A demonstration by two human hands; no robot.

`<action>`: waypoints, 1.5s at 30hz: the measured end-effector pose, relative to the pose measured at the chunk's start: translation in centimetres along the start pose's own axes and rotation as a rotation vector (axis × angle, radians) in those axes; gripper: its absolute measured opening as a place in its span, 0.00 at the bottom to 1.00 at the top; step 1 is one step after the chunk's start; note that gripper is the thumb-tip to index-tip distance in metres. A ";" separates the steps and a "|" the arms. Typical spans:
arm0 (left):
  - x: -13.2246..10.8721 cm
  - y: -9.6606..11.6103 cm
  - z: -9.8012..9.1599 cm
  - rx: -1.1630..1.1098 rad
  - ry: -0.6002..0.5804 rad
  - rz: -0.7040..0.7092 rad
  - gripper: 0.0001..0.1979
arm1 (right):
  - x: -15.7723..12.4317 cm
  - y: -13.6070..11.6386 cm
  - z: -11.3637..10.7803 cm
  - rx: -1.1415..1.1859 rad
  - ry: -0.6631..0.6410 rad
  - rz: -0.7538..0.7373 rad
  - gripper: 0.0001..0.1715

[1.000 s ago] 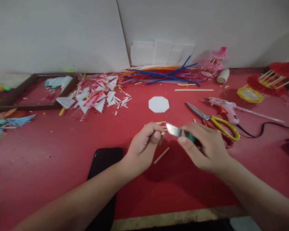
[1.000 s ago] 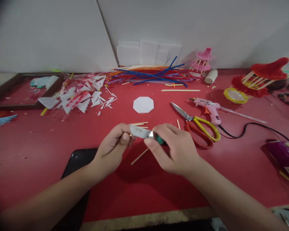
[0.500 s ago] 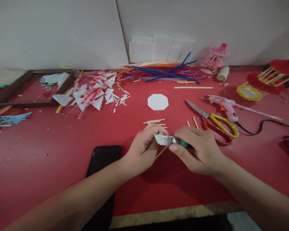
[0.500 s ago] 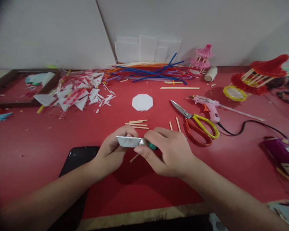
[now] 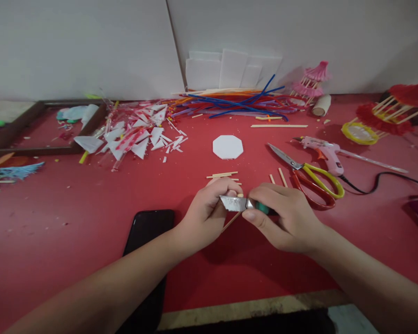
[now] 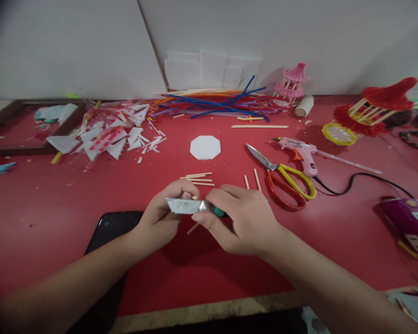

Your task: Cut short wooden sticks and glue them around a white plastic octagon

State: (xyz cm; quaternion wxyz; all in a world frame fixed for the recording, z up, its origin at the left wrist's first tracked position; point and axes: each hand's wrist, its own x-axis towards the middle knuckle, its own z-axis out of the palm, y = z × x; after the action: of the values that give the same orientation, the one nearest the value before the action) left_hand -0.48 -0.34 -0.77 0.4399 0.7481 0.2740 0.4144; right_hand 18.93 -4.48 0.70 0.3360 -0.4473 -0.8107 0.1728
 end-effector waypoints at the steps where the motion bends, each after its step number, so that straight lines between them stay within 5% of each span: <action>1: 0.0 0.0 0.0 0.002 -0.003 0.003 0.08 | 0.0 0.0 0.0 0.001 0.000 0.000 0.14; 32: 0.0 0.8 -0.3 -0.121 -0.060 -0.048 0.06 | 0.1 -0.2 -0.2 -0.026 -0.023 0.001 0.18; 38: -0.1 1.2 -0.7 0.023 -0.009 0.069 0.11 | 0.2 -0.7 -0.4 -0.103 0.010 -0.028 0.20; 45: -0.7 1.4 -0.2 -0.099 0.007 0.159 0.10 | 0.9 1.5 -3.4 -0.315 0.380 0.254 0.20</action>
State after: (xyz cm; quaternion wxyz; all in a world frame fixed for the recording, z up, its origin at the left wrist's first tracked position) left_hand -0.96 -1.40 0.30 0.4412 0.7434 0.1941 0.4637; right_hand 21.84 -3.00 2.59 0.3840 -0.6164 -0.6875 -0.0014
